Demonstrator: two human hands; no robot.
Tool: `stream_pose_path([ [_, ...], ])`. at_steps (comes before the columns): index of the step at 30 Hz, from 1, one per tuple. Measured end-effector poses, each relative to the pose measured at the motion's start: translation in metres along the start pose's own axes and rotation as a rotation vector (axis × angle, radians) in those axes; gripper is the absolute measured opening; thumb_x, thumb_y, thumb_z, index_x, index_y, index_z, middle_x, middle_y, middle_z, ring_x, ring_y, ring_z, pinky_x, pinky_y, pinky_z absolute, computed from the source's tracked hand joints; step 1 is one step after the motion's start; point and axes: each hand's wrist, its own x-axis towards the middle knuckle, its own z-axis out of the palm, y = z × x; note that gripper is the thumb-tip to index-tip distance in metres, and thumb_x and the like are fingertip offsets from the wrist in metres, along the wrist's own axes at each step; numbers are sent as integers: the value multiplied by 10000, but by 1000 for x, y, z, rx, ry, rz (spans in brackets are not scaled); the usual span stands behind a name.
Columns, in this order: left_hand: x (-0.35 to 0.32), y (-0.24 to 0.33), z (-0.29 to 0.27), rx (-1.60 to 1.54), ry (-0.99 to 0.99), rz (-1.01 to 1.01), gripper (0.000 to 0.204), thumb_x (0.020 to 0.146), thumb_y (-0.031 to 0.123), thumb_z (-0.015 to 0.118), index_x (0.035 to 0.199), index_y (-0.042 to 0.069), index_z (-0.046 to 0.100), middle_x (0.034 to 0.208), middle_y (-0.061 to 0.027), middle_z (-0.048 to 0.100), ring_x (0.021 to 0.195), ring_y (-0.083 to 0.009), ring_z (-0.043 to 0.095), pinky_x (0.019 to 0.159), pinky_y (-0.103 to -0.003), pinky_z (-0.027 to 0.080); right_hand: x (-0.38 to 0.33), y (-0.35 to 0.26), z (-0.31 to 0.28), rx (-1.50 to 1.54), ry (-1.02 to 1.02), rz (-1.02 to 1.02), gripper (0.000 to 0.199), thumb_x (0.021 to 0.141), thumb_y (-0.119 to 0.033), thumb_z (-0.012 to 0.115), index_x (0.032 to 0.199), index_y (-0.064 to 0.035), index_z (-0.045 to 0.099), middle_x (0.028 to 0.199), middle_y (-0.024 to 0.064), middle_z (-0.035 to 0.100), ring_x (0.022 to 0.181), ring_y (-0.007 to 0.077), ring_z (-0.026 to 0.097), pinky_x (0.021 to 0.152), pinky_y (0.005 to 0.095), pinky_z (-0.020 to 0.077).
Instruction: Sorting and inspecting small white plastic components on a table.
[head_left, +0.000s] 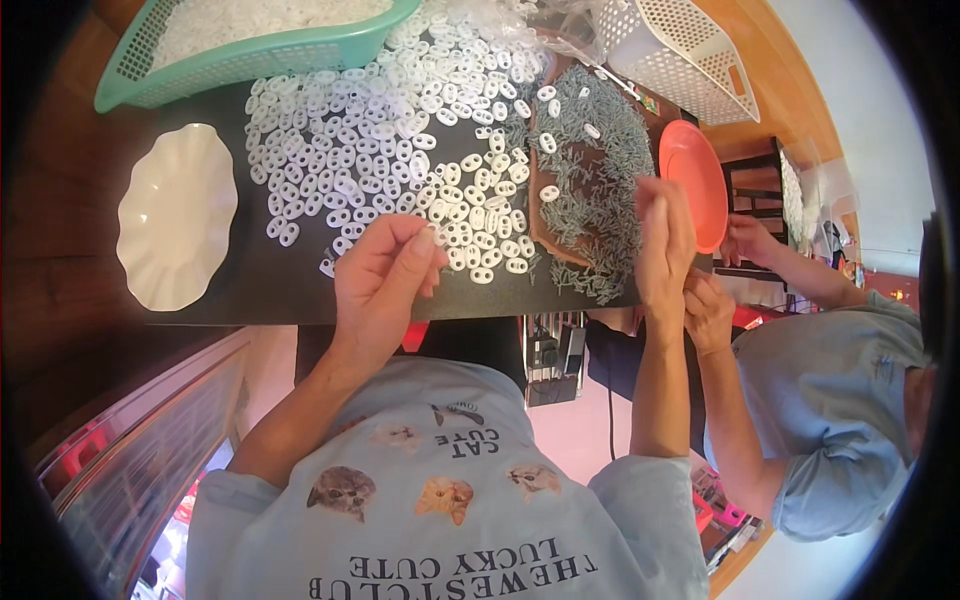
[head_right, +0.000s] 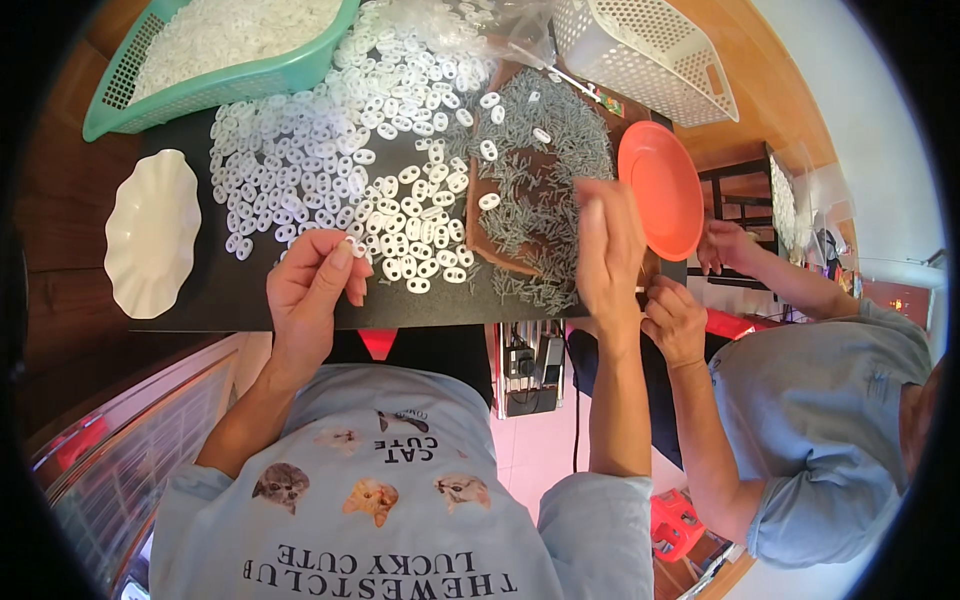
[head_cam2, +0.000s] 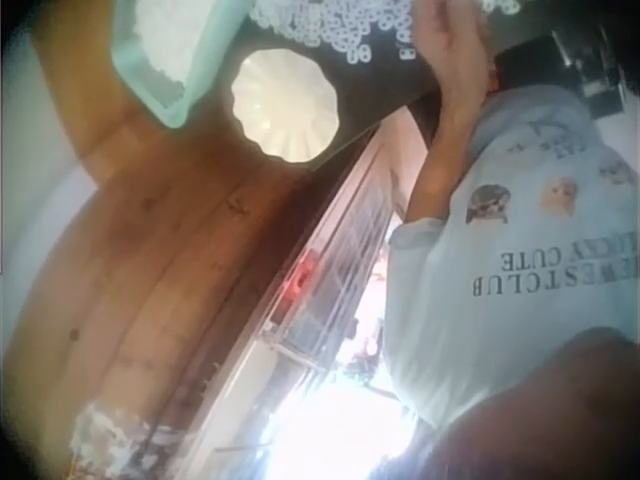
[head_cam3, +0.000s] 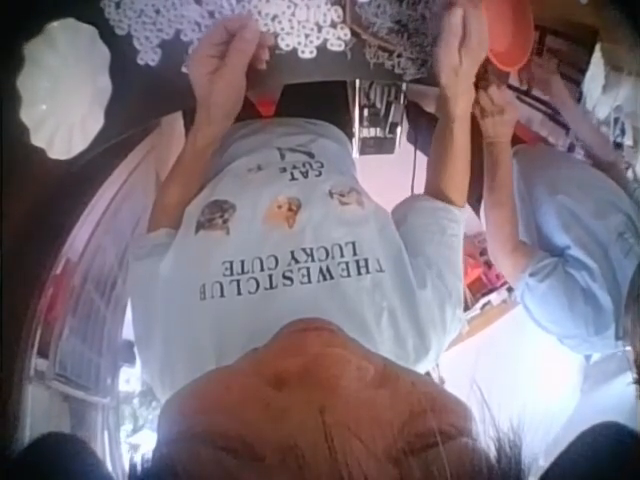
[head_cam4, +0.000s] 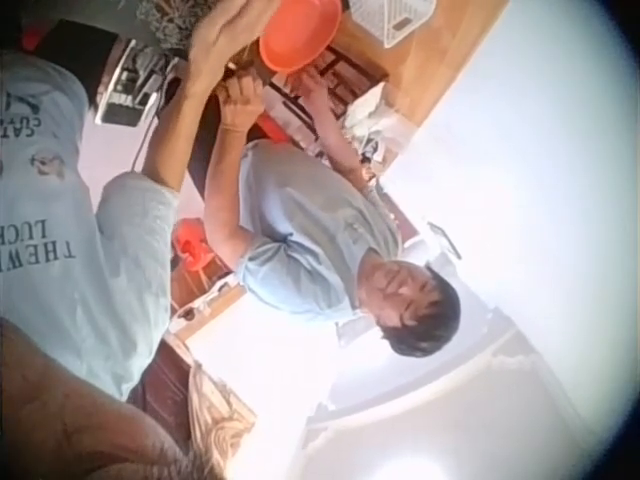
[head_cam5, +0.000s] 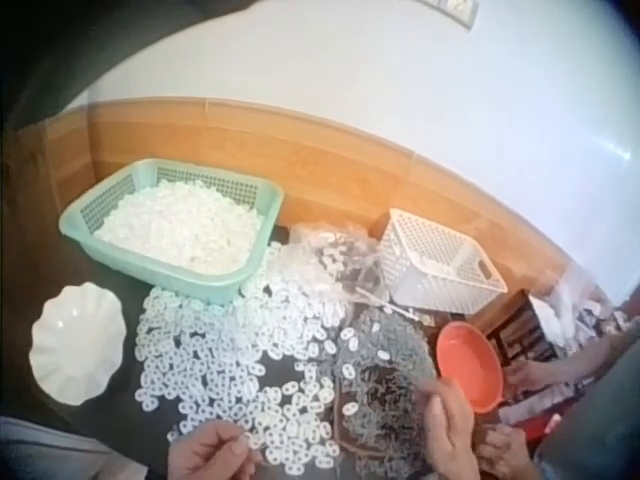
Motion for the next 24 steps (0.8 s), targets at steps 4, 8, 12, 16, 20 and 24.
stream_pose_path([
  [4,0,1,1,7,-1,13,153,1006,145,520,1021,10,591,846,-51,643,671,-75,543,620,-219,454,-49,7,-13,-15,112,-32,481,1020,-356,335,1148,40,576,1053,158,558,974,262,555,898,349,430],
  [8,0,0,1,13,3,11,156,1006,148,521,1019,10,591,845,-49,641,674,-77,544,622,-220,452,-68,6,-15,-92,91,-132,456,896,-277,502,1215,48,540,1163,215,531,1047,342,529,941,410,428],
  [12,0,-1,2,10,-9,-7,159,1006,153,523,1013,11,594,846,-48,641,677,-77,543,626,-219,448,-71,-3,-6,-387,-223,-114,879,833,-606,588,1404,31,384,1462,267,319,1334,432,330,1103,514,243],
  [16,0,-3,2,21,-6,-3,162,1006,156,525,1014,10,595,846,-48,642,677,-77,541,627,-217,447,-55,-3,6,-566,-403,-126,1042,806,-722,532,1482,19,252,1548,262,184,1439,428,162,1148,523,127],
  [20,-1,-3,2,-5,-13,-13,149,1002,146,536,1027,11,594,842,-3,612,707,-36,499,638,-193,425,-37,-4,15,-611,-375,-159,1010,814,-708,531,1468,19,277,1548,252,196,1438,420,173,1139,550,120],
  [24,-3,-7,0,13,18,9,152,1004,138,525,1027,5,593,847,-50,642,674,-78,543,620,-217,450,-31,0,18,-551,-304,-166,979,817,-685,549,1457,14,304,1544,239,224,1429,407,207,1131,553,124],
])
